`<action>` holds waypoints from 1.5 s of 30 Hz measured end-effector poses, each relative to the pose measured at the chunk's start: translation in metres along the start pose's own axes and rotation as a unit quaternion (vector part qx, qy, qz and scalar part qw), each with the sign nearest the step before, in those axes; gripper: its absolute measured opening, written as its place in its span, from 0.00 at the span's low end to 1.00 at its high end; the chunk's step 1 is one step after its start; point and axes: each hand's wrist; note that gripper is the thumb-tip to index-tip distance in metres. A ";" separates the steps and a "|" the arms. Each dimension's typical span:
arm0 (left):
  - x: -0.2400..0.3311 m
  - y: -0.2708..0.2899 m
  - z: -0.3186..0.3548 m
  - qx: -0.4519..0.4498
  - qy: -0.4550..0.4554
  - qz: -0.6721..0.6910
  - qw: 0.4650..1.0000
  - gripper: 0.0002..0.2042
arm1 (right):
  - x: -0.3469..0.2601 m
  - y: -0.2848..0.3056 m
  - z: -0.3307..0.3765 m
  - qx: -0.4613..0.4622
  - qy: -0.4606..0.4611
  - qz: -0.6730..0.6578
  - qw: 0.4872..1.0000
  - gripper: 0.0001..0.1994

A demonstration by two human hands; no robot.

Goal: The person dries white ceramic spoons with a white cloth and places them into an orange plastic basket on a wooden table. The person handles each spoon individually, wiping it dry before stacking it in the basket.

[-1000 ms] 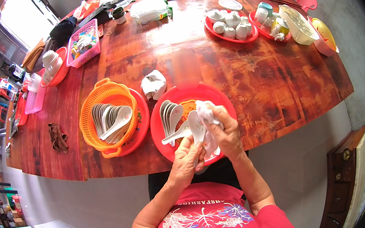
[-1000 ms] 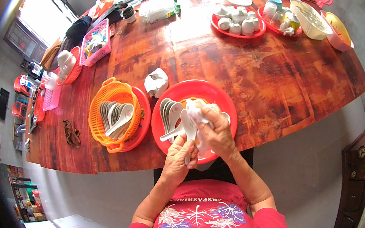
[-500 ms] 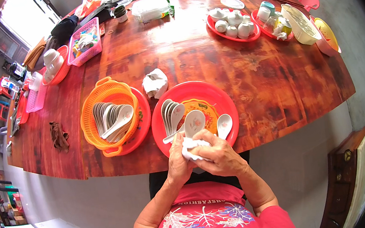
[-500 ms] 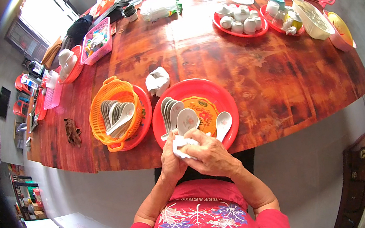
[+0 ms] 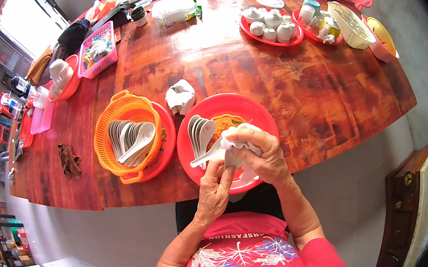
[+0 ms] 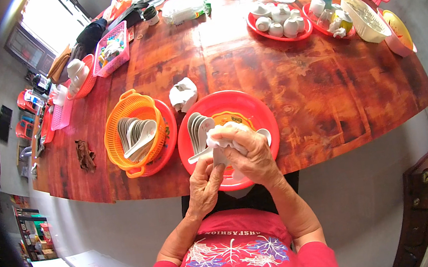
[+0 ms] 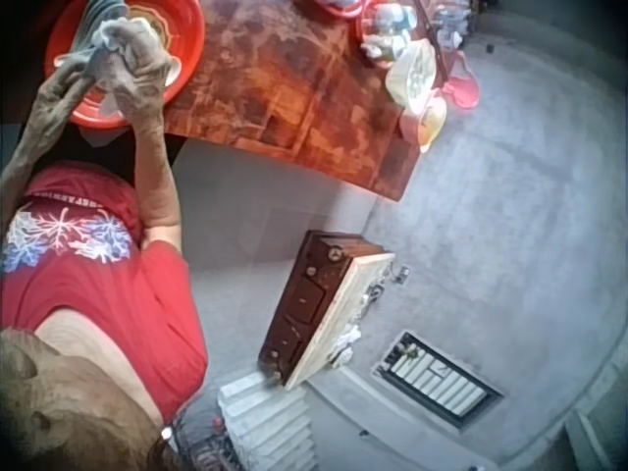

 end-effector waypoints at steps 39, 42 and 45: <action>-0.009 -0.001 -0.008 0.047 -0.024 0.148 0.988 0.15 | 0.010 -0.031 0.021 0.100 -0.215 -0.329 0.914 0.22; -0.011 -0.003 -0.008 0.082 0.009 0.174 0.981 0.22 | 0.015 -0.036 0.029 0.098 -0.187 -0.249 0.945 0.17; -0.006 -0.010 -0.002 0.077 0.003 0.155 0.985 0.21 | 0.016 -0.029 0.024 0.089 -0.164 -0.196 0.963 0.14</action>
Point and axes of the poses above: each hand's wrist, its own z-axis away from the middle knuckle, its own y-axis out of the back of the hand, x = y × z, and after that the axes turned 2 degrees about x, right-handed
